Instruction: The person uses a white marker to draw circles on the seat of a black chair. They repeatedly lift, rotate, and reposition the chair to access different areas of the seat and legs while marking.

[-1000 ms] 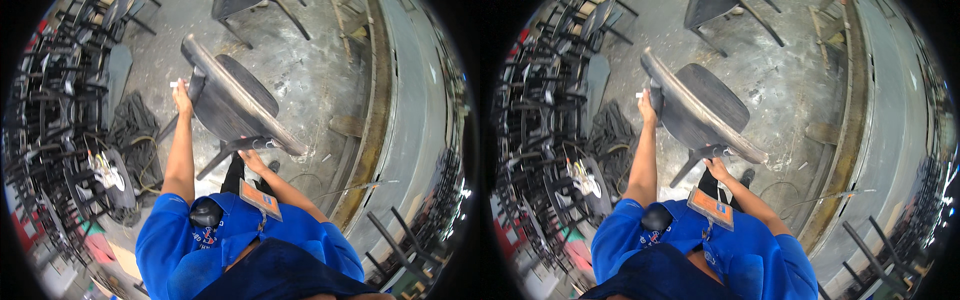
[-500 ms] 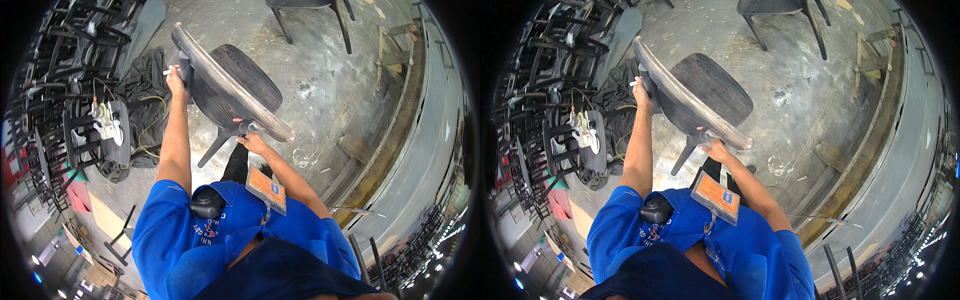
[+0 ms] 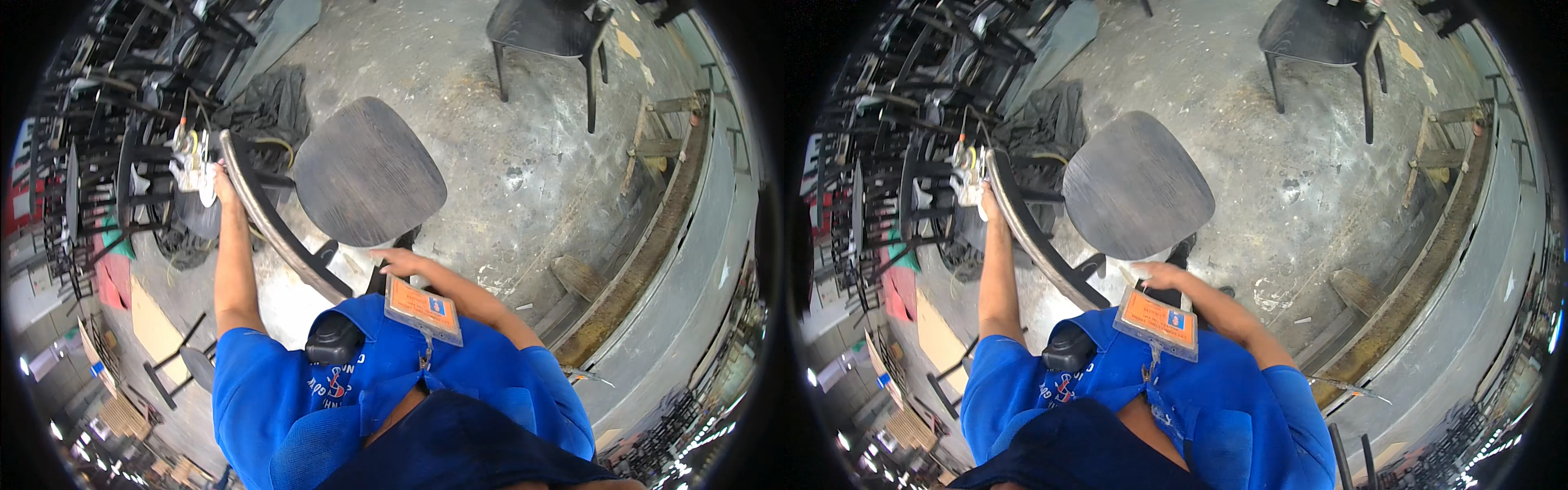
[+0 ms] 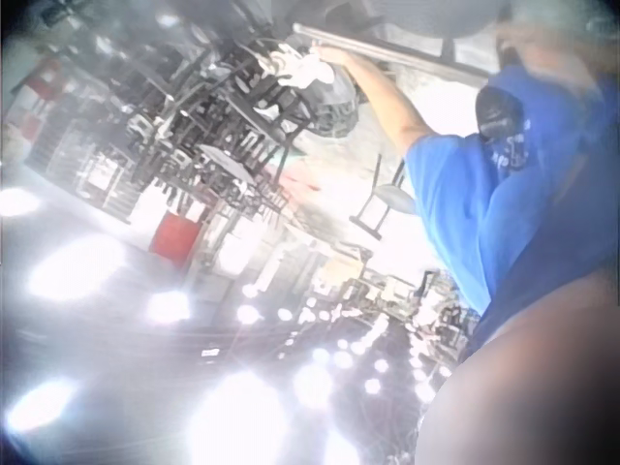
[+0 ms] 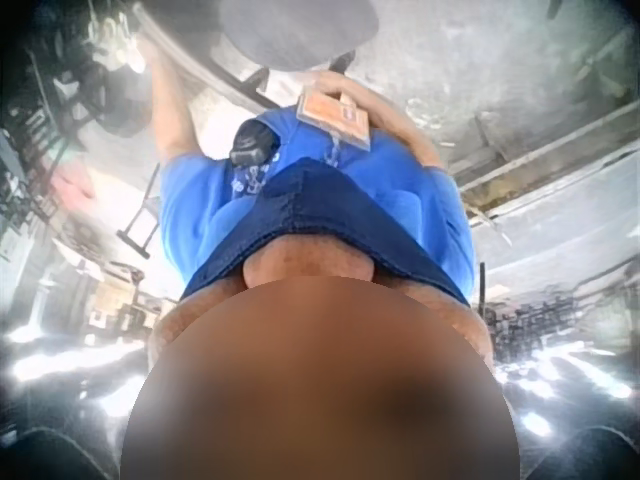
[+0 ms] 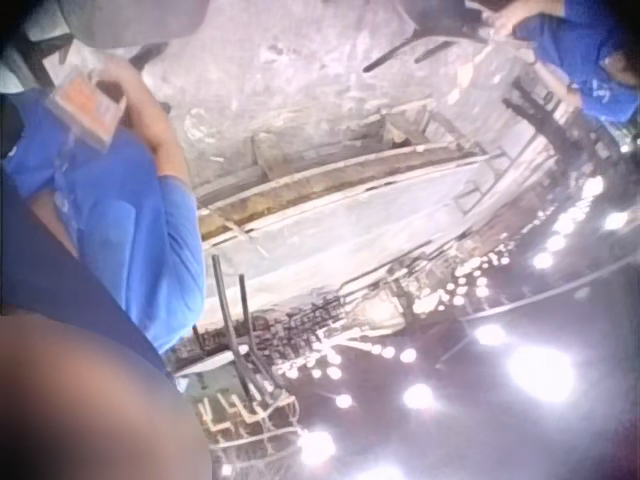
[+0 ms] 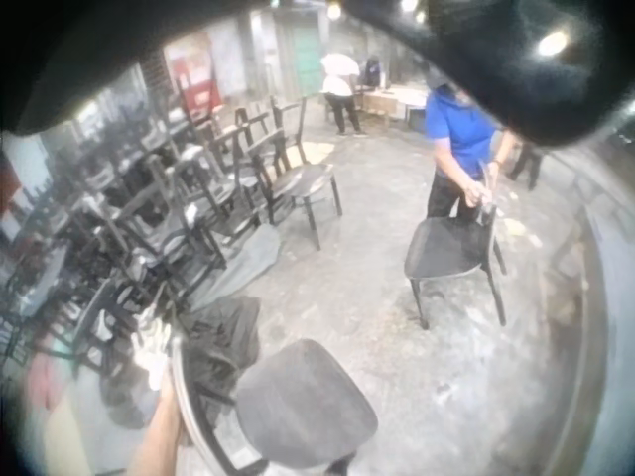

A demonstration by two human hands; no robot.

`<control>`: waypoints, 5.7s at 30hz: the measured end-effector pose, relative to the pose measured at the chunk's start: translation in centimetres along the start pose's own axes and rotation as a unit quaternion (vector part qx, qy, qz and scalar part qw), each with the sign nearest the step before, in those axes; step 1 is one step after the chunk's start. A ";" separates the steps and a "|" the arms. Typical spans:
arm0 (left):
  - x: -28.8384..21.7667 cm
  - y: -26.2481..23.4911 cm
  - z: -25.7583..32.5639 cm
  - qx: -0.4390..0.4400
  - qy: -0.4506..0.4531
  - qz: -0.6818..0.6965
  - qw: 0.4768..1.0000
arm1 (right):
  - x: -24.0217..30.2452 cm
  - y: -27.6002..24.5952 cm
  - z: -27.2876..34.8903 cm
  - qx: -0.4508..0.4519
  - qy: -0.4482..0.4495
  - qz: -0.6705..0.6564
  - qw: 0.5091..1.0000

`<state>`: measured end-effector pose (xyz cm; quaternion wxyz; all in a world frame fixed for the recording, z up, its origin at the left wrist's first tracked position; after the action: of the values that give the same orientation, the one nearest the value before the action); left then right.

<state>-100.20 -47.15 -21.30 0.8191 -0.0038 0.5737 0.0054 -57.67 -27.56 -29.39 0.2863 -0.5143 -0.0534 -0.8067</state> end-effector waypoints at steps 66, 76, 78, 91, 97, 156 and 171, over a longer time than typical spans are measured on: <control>20.6 10.3 36.2 0.547 0.178 -0.376 0.726 | -6.5 23.4 31.4 -0.539 0.318 -0.260 0.735; 21.1 19.6 63.8 0.853 -0.097 -0.346 0.380 | 4.3 20.0 33.6 -0.700 -0.036 -0.461 0.544; 21.7 19.7 69.7 0.877 -0.128 -0.329 0.325 | 4.2 22.0 35.3 -0.730 -0.057 -0.476 0.487; 29.3 6.3 100.3 0.965 0.011 -0.246 0.090 | 1.0 46.9 52.1 -0.900 -0.027 -0.422 0.105; 30.2 5.6 106.7 0.956 0.003 -0.291 0.045 | 0.8 51.0 57.8 -0.933 0.125 -0.321 0.105; -5.9 28.8 109.6 0.902 0.423 -0.086 -0.013 | 31.6 58.1 81.1 -0.713 0.612 0.008 -0.342; -7.3 26.6 117.1 0.878 0.474 -0.046 -0.059 | 31.8 55.7 80.8 -0.708 0.608 -0.053 -0.355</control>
<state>7.00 -19.17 25.58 0.3166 -0.6901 -0.3585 0.5432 25.96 -55.97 23.95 0.4759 -0.4732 -0.7371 0.0790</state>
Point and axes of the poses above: each hand's wrist, its own z-axis away from the middle knuckle, its own y-axis out of the palm, x = y × z, the point moved 8 cm from there along -z, towards the middle knuckle
